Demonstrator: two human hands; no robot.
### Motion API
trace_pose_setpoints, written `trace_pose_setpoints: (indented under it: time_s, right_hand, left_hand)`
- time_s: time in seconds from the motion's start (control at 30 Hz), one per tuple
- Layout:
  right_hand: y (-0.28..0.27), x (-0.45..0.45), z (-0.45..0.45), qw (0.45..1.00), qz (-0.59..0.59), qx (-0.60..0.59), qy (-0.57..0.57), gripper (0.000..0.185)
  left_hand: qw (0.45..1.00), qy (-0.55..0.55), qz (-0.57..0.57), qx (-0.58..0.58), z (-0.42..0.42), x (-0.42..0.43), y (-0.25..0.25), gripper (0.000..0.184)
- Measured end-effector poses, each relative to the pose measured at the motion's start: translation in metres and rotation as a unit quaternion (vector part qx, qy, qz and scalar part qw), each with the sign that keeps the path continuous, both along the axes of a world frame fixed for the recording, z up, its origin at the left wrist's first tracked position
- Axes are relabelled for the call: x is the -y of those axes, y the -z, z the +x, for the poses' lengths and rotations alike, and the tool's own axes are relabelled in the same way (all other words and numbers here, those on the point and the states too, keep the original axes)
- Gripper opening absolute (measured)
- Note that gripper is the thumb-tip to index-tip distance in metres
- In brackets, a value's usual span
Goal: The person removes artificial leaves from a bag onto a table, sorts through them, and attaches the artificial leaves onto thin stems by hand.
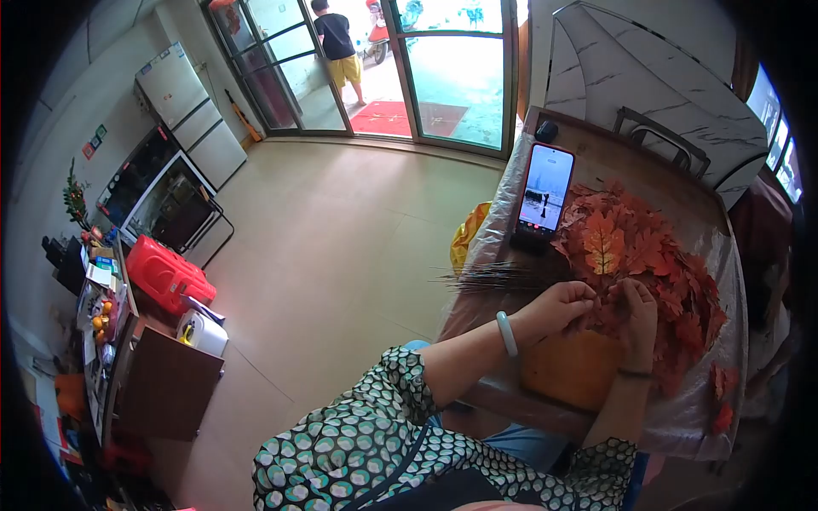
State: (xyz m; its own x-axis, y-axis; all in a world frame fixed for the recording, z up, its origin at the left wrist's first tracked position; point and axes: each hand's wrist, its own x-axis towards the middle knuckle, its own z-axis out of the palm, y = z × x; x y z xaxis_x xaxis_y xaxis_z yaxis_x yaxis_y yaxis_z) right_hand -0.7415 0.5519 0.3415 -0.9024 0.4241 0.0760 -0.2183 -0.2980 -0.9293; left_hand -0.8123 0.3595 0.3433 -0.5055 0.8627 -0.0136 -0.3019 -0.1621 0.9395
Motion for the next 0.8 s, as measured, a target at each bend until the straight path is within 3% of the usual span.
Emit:
trace_pose_setpoints:
  time_s: [0.4, 0.5, 0.57, 0.63, 0.7, 0.73, 0.8]
  right_hand:
    - [0.000, -0.005, 0.001, 0.999, 0.003, 0.012, 0.031, 0.013]
    - [0.019, -0.024, -0.006, 0.997, 0.076, -0.015, 0.018, 0.017]
    - [0.023, -0.031, -0.006, 0.984, 0.135, -0.030, 0.110, 0.019]
    - [0.016, -0.037, 0.003, 0.953, 0.186, -0.069, 0.229, 0.018]
    - [0.007, -0.044, 0.018, 0.940, 0.120, -0.122, 0.296, 0.017]
    - [-0.014, -0.035, 0.024, 0.931, -0.102, -0.160, 0.311, 0.016]
    - [-0.019, -0.043, 0.029, 0.906, -0.103, -0.180, 0.368, 0.015]
  left_hand:
    - [1.000, -0.010, -0.006, -0.020, -0.002, -0.005, 0.010, 0.013]
    - [0.998, -0.042, -0.012, -0.040, -0.003, -0.002, 0.007, 0.013]
    - [0.993, -0.080, -0.007, -0.085, -0.003, 0.004, -0.003, 0.014]
    - [0.992, -0.119, 0.006, -0.032, -0.011, -0.001, 0.005, 0.016]
    - [0.988, -0.148, 0.041, -0.004, -0.010, -0.003, 0.010, 0.016]
    - [0.988, -0.147, 0.037, 0.020, -0.010, -0.003, 0.012, 0.015]
    - [0.988, -0.147, 0.034, 0.036, -0.010, -0.002, 0.011, 0.015]
